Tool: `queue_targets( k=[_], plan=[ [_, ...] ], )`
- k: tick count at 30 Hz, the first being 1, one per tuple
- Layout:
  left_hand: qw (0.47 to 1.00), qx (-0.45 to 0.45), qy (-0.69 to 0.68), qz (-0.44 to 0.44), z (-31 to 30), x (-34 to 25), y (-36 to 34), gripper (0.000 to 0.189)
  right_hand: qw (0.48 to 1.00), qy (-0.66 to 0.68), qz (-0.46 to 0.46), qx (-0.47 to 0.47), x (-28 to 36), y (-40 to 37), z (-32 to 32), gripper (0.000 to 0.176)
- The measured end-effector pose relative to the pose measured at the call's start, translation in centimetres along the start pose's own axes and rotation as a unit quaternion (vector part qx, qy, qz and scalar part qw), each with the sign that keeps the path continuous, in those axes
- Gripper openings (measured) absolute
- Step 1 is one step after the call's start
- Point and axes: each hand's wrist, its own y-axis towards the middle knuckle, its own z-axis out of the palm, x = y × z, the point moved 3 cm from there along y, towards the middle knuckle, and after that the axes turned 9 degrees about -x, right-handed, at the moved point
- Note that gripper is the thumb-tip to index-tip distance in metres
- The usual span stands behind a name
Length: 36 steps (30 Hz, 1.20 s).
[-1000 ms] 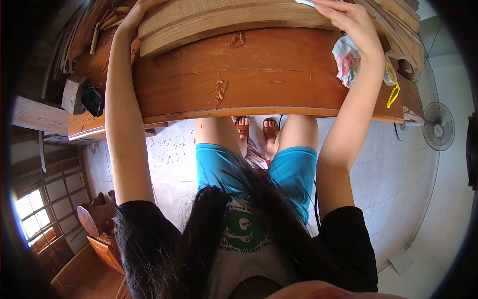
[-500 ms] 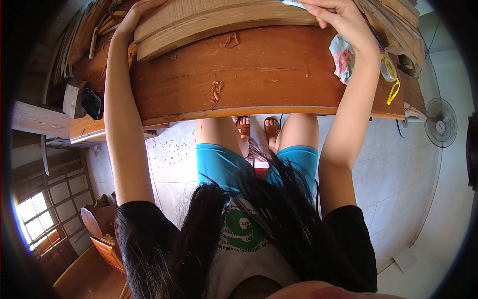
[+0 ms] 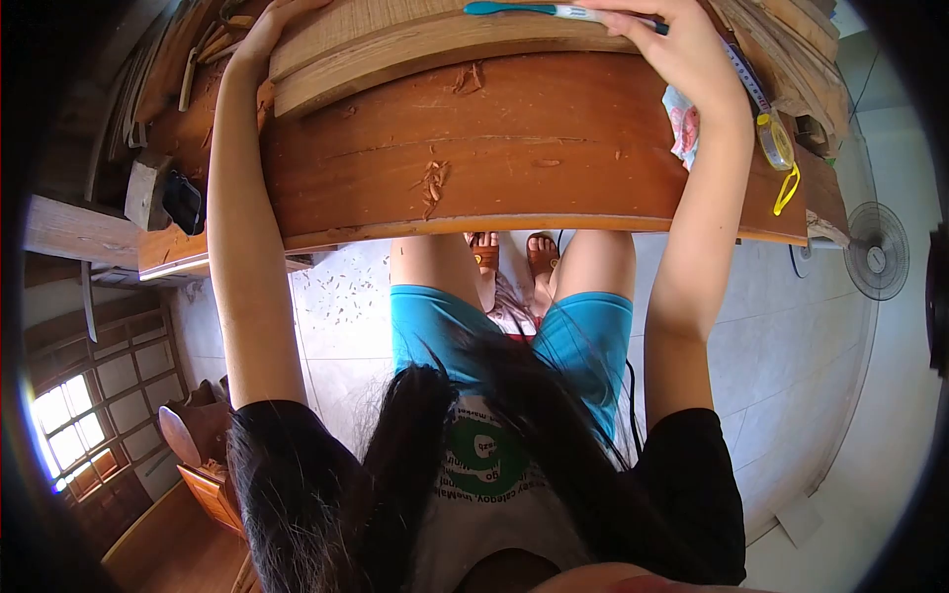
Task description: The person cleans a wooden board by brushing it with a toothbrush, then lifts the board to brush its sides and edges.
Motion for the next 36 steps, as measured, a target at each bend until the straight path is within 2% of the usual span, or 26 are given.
queue_targets(
  k=[2,5,6,11,15,16,19,22,25,28,32,35,36],
  plan=[
    [0.997,0.025,0.077,0.014,-1.1,1.3,1.0,0.041,1.0,0.018,-0.01,-0.004,0.7,0.0,0.9,0.015],
    [0.997,0.01,0.081,0.013,-1.3,1.4,0.9,0.04,0.999,0.029,-0.039,0.016,0.6,0.2,1.5,0.014],
    [0.997,0.006,0.081,0.014,-1.3,1.4,1.0,0.04,0.995,0.083,-0.055,0.01,-0.2,0.3,1.7,0.013],
    [0.993,0.009,0.101,0.059,-2.1,2.1,1.6,0.04,0.998,-0.003,-0.06,-0.024,0.3,-0.1,0.5,0.01],
    [0.996,0.006,0.086,0.032,-2.1,2.4,1.6,0.039,0.994,0.011,-0.106,-0.004,0.4,0.2,1.7,0.015],
    [0.996,0.012,0.083,0.034,-2.0,2.3,1.6,0.039,0.992,0.069,-0.099,-0.021,0.8,0.0,2.4,0.02],
    [0.997,0.02,0.069,0.036,-2.0,2.4,1.7,0.039,0.993,-0.009,-0.107,-0.045,2.7,-0.3,2.4,0.015],
    [0.997,0.02,0.074,0.033,-1.9,2.2,1.6,0.04,0.989,-0.008,-0.128,-0.07,1.4,0.4,1.6,0.009],
    [0.996,0.003,0.084,0.027,-1.5,1.7,1.3,0.041,0.988,0.002,-0.07,-0.134,-0.6,0.6,0.0,0.006],
    [0.997,-0.003,0.076,0.005,-1.3,1.5,1.0,0.042,0.975,-0.097,-0.088,-0.18,-1.4,0.4,-1.5,0.008],
    [0.998,-0.014,0.049,-0.025,-0.5,1.0,0.3,0.042,0.977,-0.066,-0.147,-0.142,-0.6,0.6,0.2,0.009],
    [1.0,-0.023,-0.01,-0.001,0.2,-0.3,-0.1,0.024,0.989,0.017,-0.128,-0.076,0.0,0.9,1.8,0.009],
    [1.0,-0.011,-0.008,-0.007,0.3,-0.1,0.0,0.032,0.981,-0.015,-0.168,-0.093,0.0,0.9,1.6,0.009]
  ],
)
